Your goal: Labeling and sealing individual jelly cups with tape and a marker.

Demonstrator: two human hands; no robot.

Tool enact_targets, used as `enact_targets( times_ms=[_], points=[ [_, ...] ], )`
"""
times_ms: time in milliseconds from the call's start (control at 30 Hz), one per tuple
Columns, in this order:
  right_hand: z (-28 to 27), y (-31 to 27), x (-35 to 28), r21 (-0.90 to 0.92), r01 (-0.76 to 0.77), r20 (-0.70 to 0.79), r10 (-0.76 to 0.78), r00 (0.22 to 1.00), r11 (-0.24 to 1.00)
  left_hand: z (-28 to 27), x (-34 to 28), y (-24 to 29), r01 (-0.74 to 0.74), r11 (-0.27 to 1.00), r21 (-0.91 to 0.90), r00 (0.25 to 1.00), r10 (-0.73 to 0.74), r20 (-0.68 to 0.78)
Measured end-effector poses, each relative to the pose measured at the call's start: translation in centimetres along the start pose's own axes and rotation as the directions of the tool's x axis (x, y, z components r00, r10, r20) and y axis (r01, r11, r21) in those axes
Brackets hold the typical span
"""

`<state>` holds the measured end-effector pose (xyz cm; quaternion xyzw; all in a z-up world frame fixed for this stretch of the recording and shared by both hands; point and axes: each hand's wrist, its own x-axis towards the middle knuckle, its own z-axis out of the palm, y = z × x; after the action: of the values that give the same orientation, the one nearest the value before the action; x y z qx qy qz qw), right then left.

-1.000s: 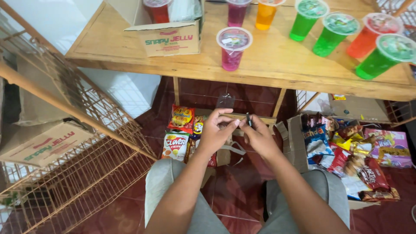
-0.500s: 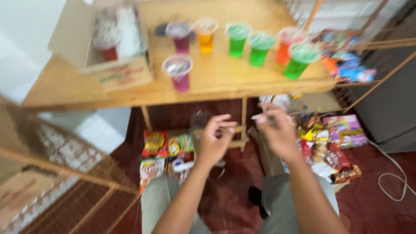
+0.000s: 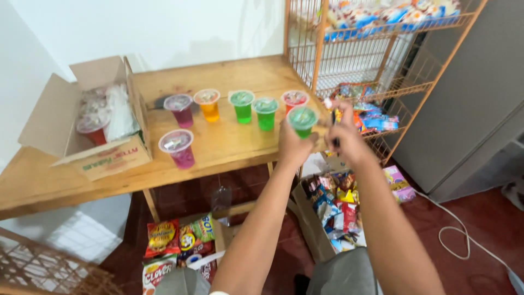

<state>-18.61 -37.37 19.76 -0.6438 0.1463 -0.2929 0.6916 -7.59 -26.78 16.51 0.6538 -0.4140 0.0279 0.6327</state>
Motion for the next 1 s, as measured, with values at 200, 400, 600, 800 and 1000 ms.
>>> enact_targets(
  times_ms=[200,400,600,800,1000],
  points=[
    [4.1,-1.8,-8.1,0.018,-0.024,0.322,0.017,0.947,1.000,-6.5,-5.8,1.2,-0.105,0.984,-0.141,0.990,0.090,-0.111],
    [8.4,0.8,-9.5,-0.177,-0.067,0.644,0.167,0.747,0.982,-15.3,-13.2,-1.1,-0.060,0.986,-0.158,0.996,0.048,-0.080],
    [14.2,8.7,-9.8,-0.439,-0.136,0.354,0.311,0.882,0.888,-20.9,-19.0,-7.7,0.211,0.976,-0.055,0.976,-0.214,-0.045],
    [19.6,13.9,-10.6,-0.276,0.163,0.571,0.025,0.821,0.947,-23.6,-22.5,-11.1,0.281,0.959,0.034,0.960,-0.281,-0.006],
    [21.3,14.2,-10.2,-0.318,0.190,0.715,0.104,0.691,0.929,-24.1,-22.0,-9.8,0.240,0.971,0.018,0.970,-0.239,-0.041]
  ],
)
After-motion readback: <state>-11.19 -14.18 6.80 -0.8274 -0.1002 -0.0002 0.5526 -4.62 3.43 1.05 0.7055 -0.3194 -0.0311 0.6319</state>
